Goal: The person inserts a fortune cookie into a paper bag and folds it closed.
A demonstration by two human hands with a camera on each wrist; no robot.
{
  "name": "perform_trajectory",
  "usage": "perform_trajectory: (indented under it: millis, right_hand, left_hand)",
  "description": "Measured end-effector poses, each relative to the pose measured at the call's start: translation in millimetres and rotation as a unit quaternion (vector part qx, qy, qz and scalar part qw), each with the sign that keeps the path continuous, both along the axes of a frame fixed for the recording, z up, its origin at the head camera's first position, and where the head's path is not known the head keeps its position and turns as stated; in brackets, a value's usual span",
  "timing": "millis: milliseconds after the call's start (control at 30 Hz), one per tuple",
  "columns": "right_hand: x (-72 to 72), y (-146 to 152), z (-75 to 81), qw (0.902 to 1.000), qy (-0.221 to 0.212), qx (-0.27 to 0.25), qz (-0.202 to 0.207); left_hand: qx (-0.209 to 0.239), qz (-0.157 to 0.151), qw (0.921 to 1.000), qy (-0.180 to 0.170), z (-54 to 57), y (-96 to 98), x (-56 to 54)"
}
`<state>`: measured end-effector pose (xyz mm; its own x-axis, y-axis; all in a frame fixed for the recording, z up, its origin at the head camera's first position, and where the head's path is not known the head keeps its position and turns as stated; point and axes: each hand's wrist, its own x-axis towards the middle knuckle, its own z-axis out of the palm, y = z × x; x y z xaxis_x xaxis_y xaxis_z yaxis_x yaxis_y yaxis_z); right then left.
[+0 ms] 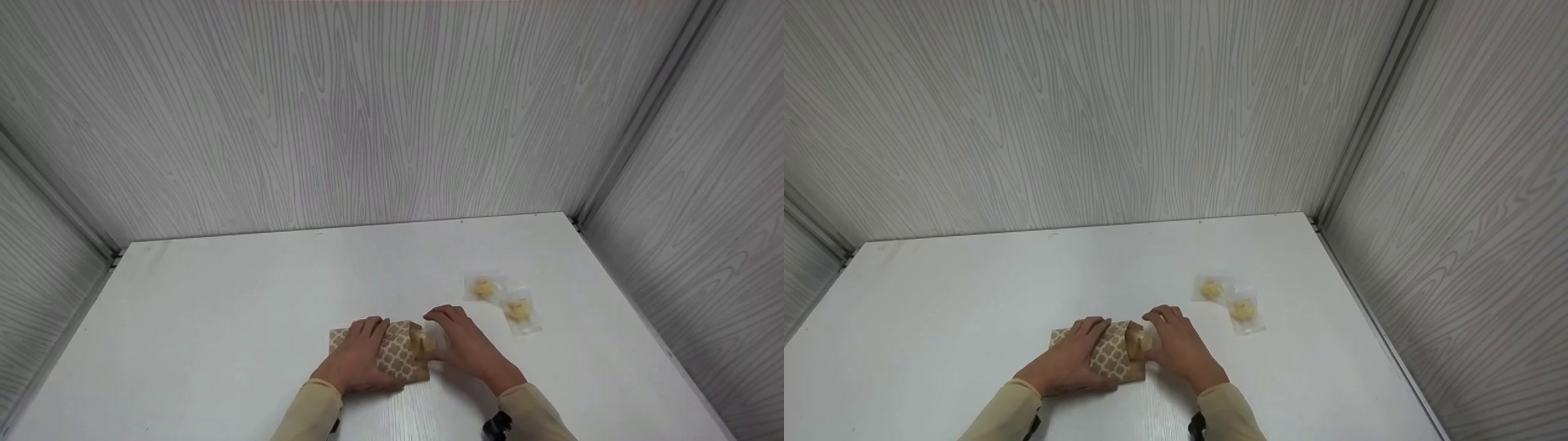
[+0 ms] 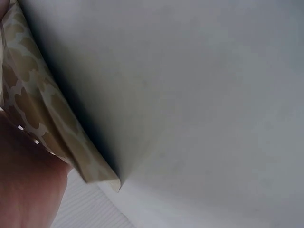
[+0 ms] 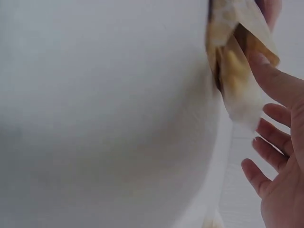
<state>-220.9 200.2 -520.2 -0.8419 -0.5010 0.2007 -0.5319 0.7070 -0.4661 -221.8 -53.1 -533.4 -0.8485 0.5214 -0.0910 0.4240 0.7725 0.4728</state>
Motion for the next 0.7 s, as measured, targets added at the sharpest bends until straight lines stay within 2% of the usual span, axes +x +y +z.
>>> perform_trajectory:
  millis: [133, 267, 467, 700]
  right_hand:
    - [2.0, 12.5, 2.9, 0.9990, -0.043, -0.005, -0.008]
    - [3.4, 14.3, 1.3, 0.9982, -0.059, 0.005, 0.006]
    - [0.6, 1.2, 0.5, 0.9982, -0.061, -0.003, 0.003]
    - [-2.3, -20.3, -2.9, 0.9944, -0.100, -0.026, -0.021]
  left_hand:
    - [0.000, -0.003, 1.0000, -0.002, 0.8, 0.1, -0.1]
    - [-0.001, -0.003, 1.0000, 0.001, 0.6, 0.9, 0.9]
    - [-0.008, -0.004, 0.9999, 0.009, 0.7, 2.6, 1.8]
    - [-0.018, -0.009, 0.9998, 0.010, -0.8, 3.0, 1.3]
